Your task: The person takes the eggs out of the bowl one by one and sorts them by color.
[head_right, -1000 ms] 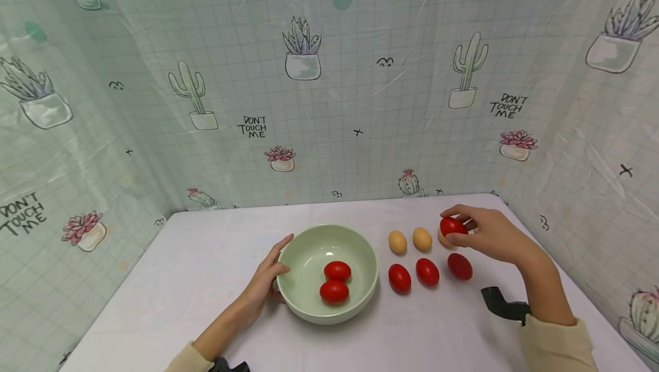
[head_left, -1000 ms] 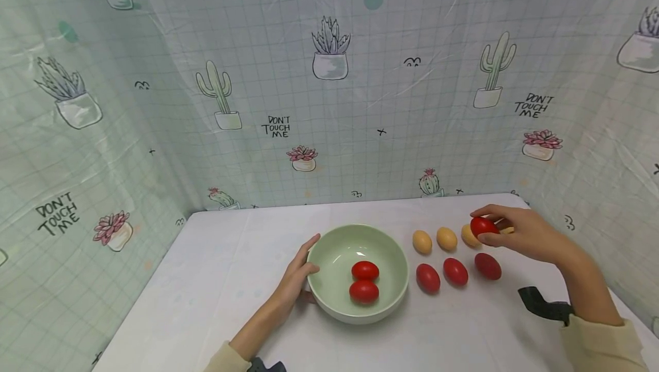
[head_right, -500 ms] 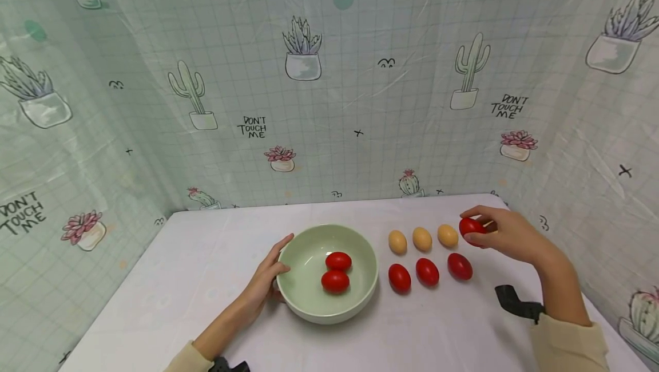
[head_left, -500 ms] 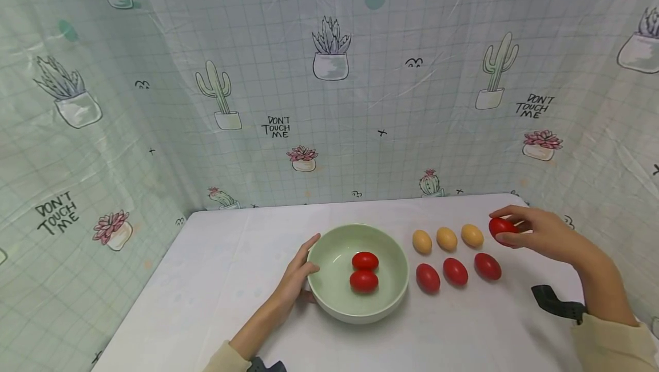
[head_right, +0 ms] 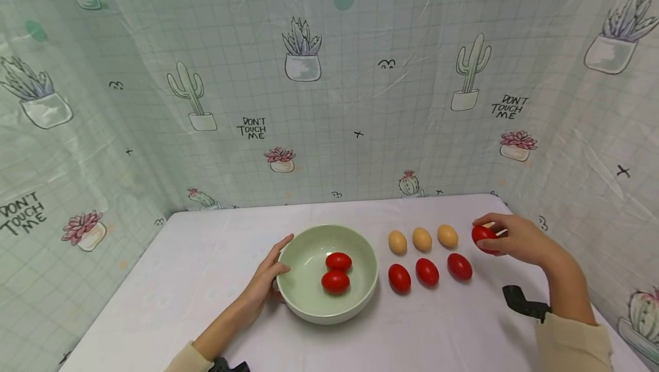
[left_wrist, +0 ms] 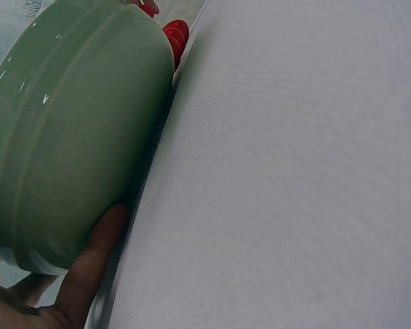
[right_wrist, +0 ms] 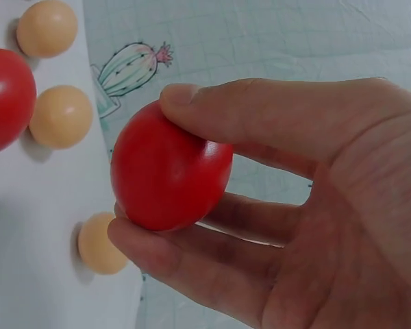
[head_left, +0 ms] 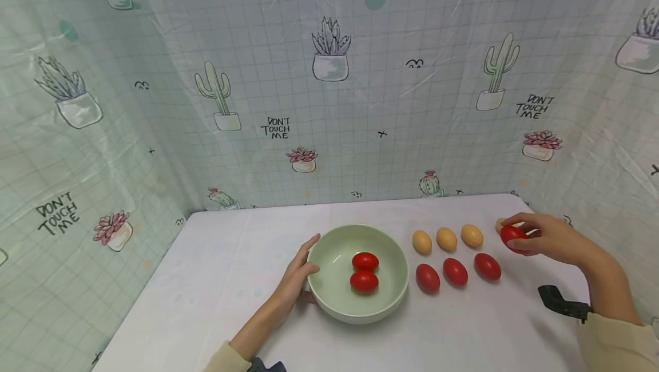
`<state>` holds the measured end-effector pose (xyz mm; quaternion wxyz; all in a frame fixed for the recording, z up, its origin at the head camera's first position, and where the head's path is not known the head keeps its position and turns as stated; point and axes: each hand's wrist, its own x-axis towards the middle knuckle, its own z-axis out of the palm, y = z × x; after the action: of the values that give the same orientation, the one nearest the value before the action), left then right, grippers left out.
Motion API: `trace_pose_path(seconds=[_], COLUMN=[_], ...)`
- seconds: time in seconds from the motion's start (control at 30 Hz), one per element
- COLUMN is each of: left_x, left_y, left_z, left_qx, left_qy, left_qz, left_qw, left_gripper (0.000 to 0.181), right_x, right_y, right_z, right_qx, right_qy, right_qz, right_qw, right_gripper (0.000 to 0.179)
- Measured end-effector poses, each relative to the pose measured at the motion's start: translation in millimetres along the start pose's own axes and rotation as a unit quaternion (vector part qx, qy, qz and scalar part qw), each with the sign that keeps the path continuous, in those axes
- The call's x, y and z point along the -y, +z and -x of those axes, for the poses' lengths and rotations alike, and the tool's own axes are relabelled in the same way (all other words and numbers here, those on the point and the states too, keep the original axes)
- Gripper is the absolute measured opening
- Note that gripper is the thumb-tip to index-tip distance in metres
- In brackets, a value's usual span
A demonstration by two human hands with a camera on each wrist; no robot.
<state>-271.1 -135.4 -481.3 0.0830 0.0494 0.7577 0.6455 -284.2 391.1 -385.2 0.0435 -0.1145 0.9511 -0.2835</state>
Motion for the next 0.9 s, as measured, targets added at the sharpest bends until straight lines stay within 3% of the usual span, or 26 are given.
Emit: trace_pose_path(seconds=[0.37, 0.9], left_x=[0.9, 0.8], left_y=[0.8, 0.8], left_z=[-0.6, -0.6], left_qx=[0.003, 0.003], left_qy=[-0.002, 0.000], left_qz=[-0.008, -0.008], left_qw=[1.0000, 1.0000], left_gripper=[0.072, 0.073], right_x=[-19.8, -38.1], right_y=[1.3, 14.5], right_z=[-3.2, -11.4], right_qx=[0.028, 0.084], right_qy=[0.027, 0.061], right_qz=[0.010, -0.045], right_qw=[0.9992, 0.9936], right_gripper=[0.053, 0.046])
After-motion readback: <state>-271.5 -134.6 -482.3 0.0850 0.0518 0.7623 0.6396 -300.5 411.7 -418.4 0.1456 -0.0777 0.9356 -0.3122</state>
